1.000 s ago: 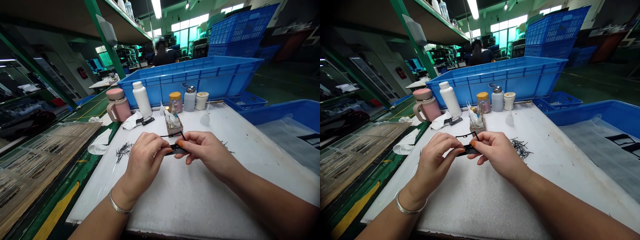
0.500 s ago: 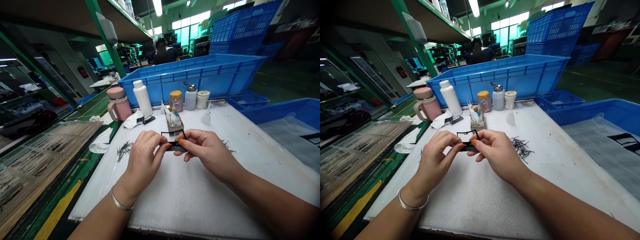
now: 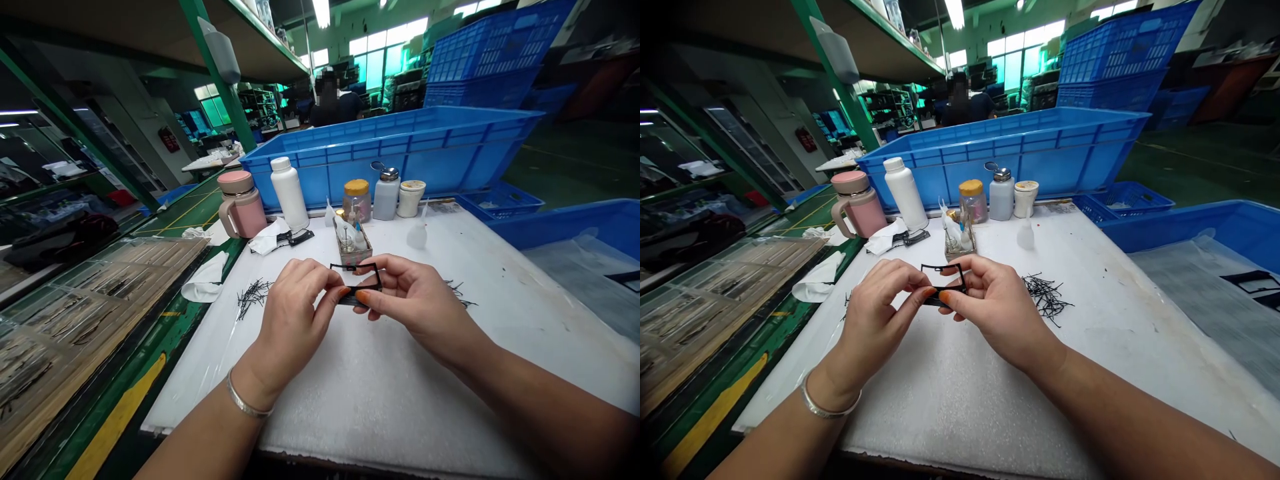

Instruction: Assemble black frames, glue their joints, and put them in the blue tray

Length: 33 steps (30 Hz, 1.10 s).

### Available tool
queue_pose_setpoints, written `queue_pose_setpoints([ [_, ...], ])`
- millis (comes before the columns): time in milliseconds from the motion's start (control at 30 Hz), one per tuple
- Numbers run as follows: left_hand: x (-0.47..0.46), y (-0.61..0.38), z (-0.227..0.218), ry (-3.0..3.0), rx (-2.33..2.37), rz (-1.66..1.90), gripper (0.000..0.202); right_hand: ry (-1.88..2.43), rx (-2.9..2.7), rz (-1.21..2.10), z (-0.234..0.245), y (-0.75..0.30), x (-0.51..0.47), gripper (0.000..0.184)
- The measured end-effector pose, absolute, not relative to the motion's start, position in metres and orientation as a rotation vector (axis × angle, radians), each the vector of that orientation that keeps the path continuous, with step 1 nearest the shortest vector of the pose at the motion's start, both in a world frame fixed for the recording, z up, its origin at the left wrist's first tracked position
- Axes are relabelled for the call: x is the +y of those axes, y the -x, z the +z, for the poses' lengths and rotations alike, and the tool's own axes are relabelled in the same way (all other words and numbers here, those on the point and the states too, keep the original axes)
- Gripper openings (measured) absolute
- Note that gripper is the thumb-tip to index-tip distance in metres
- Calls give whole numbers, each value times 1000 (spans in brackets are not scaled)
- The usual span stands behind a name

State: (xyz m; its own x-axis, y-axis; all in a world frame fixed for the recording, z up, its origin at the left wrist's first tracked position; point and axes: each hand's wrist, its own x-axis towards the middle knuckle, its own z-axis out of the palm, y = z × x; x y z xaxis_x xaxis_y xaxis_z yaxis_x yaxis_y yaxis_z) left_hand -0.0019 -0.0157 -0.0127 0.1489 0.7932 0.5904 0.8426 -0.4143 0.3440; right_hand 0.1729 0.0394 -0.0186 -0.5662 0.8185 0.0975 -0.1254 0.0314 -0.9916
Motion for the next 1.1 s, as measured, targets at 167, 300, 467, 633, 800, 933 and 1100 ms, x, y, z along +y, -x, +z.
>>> queue_pose_setpoints([
  [167,-16,0,-14,2333,-1630,-1110,7,736,-1531,1591,-20,-172,38,31],
  [300,-17,-1,-14,2333,-1598,-1130,5,750,-1548,1548,-19,-173,37,29],
  [467,-15,0,-15,2288,-1715,-1499,12,732,-1534,1545,-18,-173,36,29],
  [633,-11,3,-14,2321,-2018,-1969,19,711,-1531,1527,-17,-173,36,28],
  [800,-9,5,-13,2437,-2165,-2067,15,708,-1553,1513,-18,-174,36,25],
  [933,-10,5,-11,2412,-2200,-2102,16,715,-1571,1534,-18,-174,37,26],
  [1100,-10,5,-12,2420,-2194,-2091,17,746,-1583,1548,-18,-172,38,27],
])
